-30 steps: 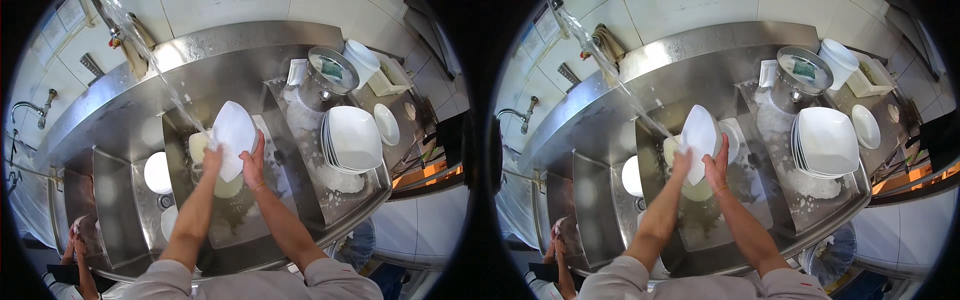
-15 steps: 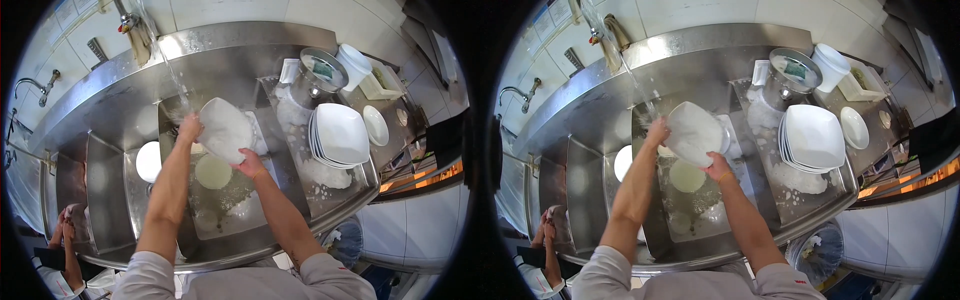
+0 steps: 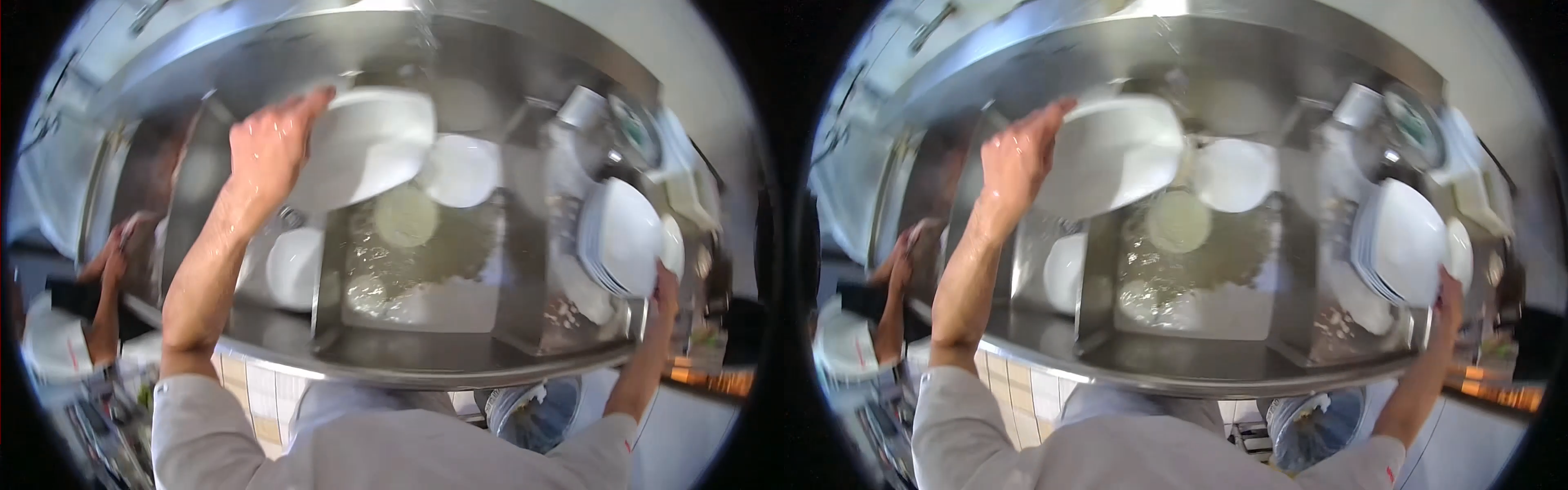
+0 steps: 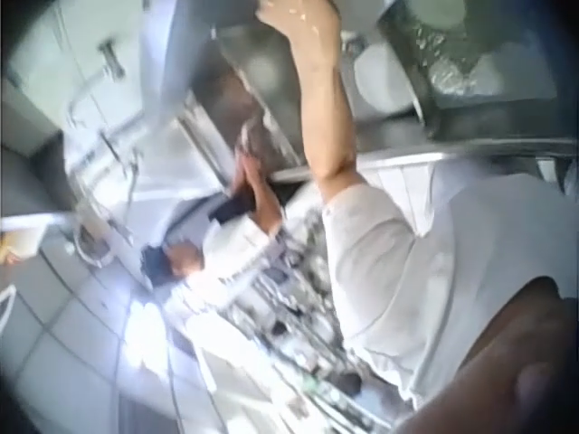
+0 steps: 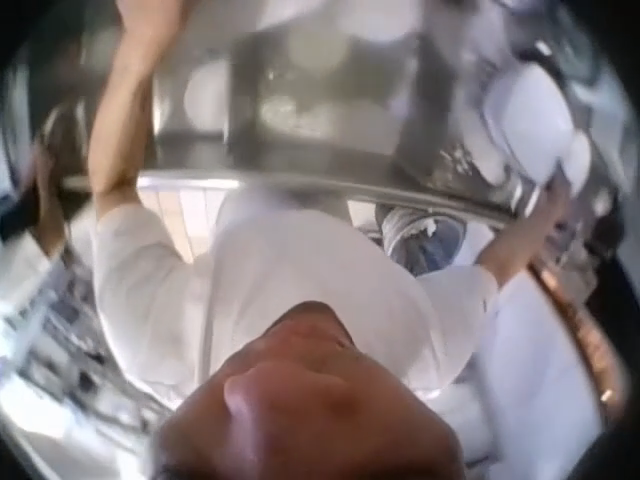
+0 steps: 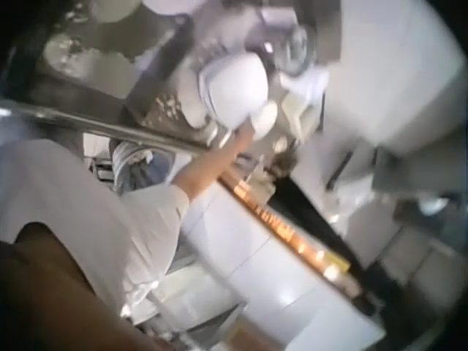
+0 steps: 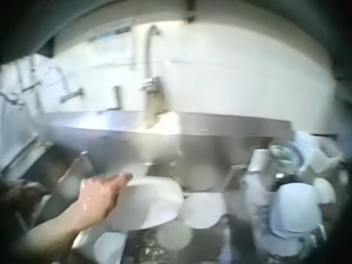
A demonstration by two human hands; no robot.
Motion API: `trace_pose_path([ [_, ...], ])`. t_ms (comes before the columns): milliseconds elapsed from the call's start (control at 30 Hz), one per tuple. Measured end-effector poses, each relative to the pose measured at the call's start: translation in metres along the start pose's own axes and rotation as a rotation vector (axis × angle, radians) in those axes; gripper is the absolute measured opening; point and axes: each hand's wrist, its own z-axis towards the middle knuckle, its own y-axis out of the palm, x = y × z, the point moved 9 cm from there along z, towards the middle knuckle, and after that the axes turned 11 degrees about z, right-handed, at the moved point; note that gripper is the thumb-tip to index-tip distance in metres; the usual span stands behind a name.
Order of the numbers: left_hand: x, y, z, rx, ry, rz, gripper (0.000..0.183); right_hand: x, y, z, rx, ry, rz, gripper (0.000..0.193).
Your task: Organizing clean dishes from a rack and then washing and rinsing several ceramic bowls in a commercial kitchen sink.
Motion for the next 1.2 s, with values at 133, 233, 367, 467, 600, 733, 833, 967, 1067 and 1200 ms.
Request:
trace_pose_path([
  [133,-0.106,-0.033,-0.052,0.024,-0.384,0.020,0.032,-0.009,0.037,0.018,-0.050,-0.307,-0.231,0.051],
  [233,-0.193,0.007,-0.117,-0.260,-0.656,0.203,0.023,-0.028,0.033,0.040,0.081,-0.484,-0.352,0.043],
  [367,-0.256,0.133,-0.215,-0.480,-0.655,0.298,0.017,-0.045,0.028,0.036,0.302,-0.544,-0.852,0.043],
  [467,-0.247,0.235,-0.289,-0.800,-0.591,0.188,0.014,-0.045,0.041,0.010,0.460,-0.503,-0.932,0.039],
  [600,-0.238,0.324,-0.382,-0.986,-0.718,-0.106,0.029,-0.083,0.022,-0.036,0.600,-0.473,-1.129,0.034],
  [733,-0.221,0.395,-0.451,-1.036,-0.882,-0.425,0.036,-0.134,0.031,-0.088,0.717,-0.659,-1.182,0.033],
  [833,-0.237,0.422,-0.483,-0.907,-0.880,-0.623,0.037,-0.155,0.072,-0.127,0.729,-0.585,-1.254,0.034],
  [967,-0.257,0.457,-0.529,-0.902,-1.006,-0.511,0.034,-0.162,0.082,-0.155,0.727,-0.769,-1.000,0.035],
  [1067,-0.184,0.470,-0.510,-1.417,-0.669,-0.304,0.034,-0.154,0.121,-0.198,0.683,-0.778,-0.922,0.030],
  [1200,-0.182,0.465,-0.504,-1.710,-0.148,-0.079,0.039,-0.086,0.220,-0.159,0.248,-0.899,-0.145,0.022],
])
